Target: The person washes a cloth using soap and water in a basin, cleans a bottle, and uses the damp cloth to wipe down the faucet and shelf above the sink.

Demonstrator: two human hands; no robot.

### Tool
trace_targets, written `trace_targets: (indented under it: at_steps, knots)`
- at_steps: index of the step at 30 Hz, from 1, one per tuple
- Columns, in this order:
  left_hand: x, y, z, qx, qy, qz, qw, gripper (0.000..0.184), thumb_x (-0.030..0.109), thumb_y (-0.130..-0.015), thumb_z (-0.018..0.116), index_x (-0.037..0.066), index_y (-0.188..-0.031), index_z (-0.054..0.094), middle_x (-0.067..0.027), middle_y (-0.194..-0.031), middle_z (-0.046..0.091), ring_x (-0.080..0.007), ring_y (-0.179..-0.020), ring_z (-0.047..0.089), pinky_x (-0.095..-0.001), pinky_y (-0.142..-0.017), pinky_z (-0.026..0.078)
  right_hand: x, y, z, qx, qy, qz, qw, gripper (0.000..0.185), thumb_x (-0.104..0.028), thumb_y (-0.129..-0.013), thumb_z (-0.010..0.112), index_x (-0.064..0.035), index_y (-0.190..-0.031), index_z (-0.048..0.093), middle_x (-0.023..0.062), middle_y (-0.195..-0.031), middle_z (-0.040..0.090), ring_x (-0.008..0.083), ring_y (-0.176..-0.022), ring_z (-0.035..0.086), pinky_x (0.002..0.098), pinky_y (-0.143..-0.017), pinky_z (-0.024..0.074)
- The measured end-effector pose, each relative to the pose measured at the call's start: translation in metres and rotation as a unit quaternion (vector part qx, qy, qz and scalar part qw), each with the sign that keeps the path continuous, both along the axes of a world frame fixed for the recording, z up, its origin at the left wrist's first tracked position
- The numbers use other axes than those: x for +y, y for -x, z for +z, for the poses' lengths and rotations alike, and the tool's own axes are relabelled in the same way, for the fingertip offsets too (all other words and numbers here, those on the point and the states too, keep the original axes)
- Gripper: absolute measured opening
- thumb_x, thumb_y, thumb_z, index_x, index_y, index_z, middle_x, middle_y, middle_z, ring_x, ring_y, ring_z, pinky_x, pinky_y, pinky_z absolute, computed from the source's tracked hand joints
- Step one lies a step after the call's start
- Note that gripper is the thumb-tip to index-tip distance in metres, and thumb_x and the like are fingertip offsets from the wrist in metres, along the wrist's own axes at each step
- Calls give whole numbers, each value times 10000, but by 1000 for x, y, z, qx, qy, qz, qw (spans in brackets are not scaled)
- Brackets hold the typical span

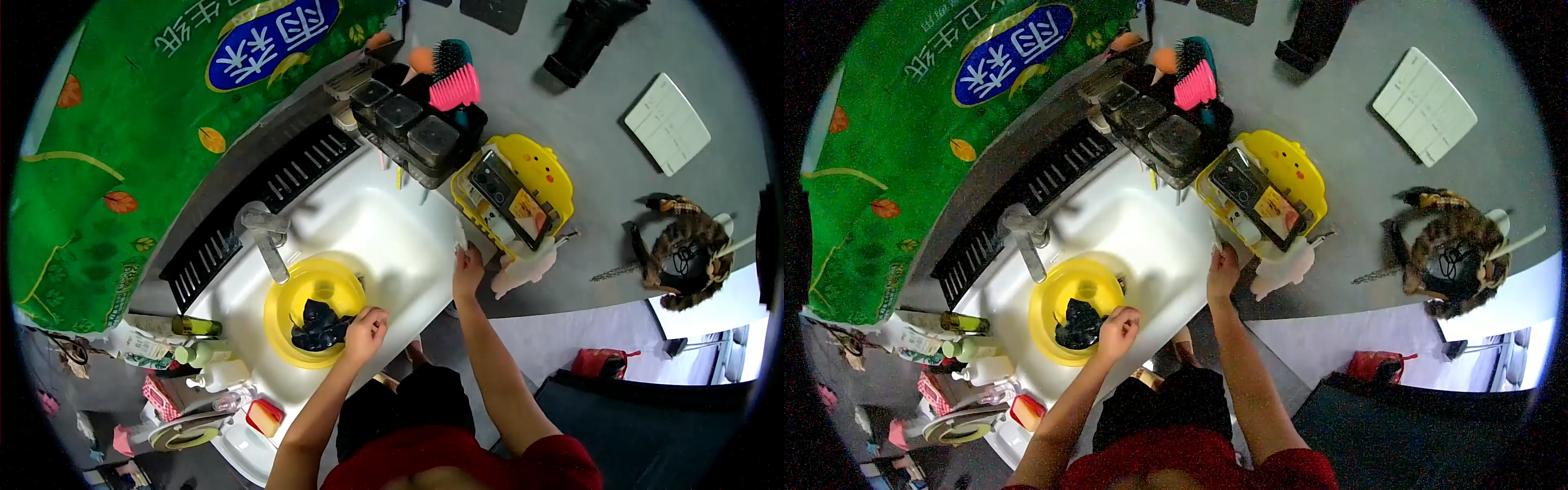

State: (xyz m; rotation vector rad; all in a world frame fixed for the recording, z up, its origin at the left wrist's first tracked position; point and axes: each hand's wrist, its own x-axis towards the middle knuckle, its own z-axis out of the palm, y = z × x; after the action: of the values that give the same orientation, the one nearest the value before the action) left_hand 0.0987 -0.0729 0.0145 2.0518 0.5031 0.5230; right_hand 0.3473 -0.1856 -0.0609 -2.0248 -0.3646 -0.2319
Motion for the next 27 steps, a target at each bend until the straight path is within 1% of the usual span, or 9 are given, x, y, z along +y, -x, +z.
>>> trace_targets:
  at_steps: [6,8,11,13,15,18,22,24,27]
  knots:
    - [8,25,2,10,-28,9,1000,123,18,-735,565,55,-852,558,-85,-847,573,-218,-581,582,-283,-505,467,2,-10,-27,10,59,-10,998,354,-202,-844,528,6,-1125,477,185,-1026,547,340,-840,555,405,-747,444]
    - [12,34,3,12,-24,25,999,141,7,-725,563,48,-859,558,-97,-837,570,-240,-611,583,-295,-530,472,1,-9,-26,-94,16,-83,992,322,-114,-823,544,11,-1108,463,141,-993,541,241,-717,554,335,-637,450]
    - [27,52,-18,66,-45,111,991,169,-26,-690,545,47,-837,587,-118,-888,580,-296,-732,574,-341,-634,474,14,55,33,80,-152,-45,984,356,-16,-786,547,-16,-1124,435,96,-1056,483,146,-657,514,282,-574,435]
    - [51,74,-64,111,-97,165,975,210,-20,-696,531,79,-856,623,-116,-950,582,-309,-858,548,-354,-723,457,18,82,-1,143,-176,72,971,310,14,-785,505,-46,-1086,467,56,-948,525,105,-639,491,250,-571,432]
    - [75,90,-95,351,-174,147,908,441,154,-745,587,211,-1177,518,-92,-1333,354,-370,-1154,362,-458,-918,349,39,124,-10,189,-194,209,940,289,23,-783,496,-56,-1061,489,35,-895,541,97,-636,503,237,-570,439]
    - [102,93,-98,568,-113,-8,815,732,500,-757,567,351,-1360,178,-42,-1456,61,-351,-1294,166,-574,-985,193,86,178,1,341,-84,322,879,259,22,-770,511,-62,-1014,525,20,-857,556,105,-731,552,230,-636,456]
    - [126,93,-114,597,-150,-75,785,800,619,-689,554,365,-1354,189,-58,-1442,137,-340,-1253,267,-595,-947,224,134,217,-59,433,104,361,819,378,-153,-767,579,-53,-1122,496,97,-1058,549,186,-979,531,283,-842,414]
    - [125,94,-124,519,-126,101,839,831,525,-661,640,347,-1351,211,-95,-1374,284,-348,-1217,314,-508,-963,283,150,225,-60,493,154,298,803,453,-249,-782,566,-71,-1184,457,112,-1141,508,212,-1044,497,320,-879,388]
    - [109,64,-130,485,21,368,793,745,199,-687,660,171,-1334,292,-224,-1243,420,-329,-1158,396,-392,-947,348,172,225,-40,647,166,232,707,618,-485,-795,512,-107,-1267,382,101,-1261,433,265,-1100,459,425,-909,360]
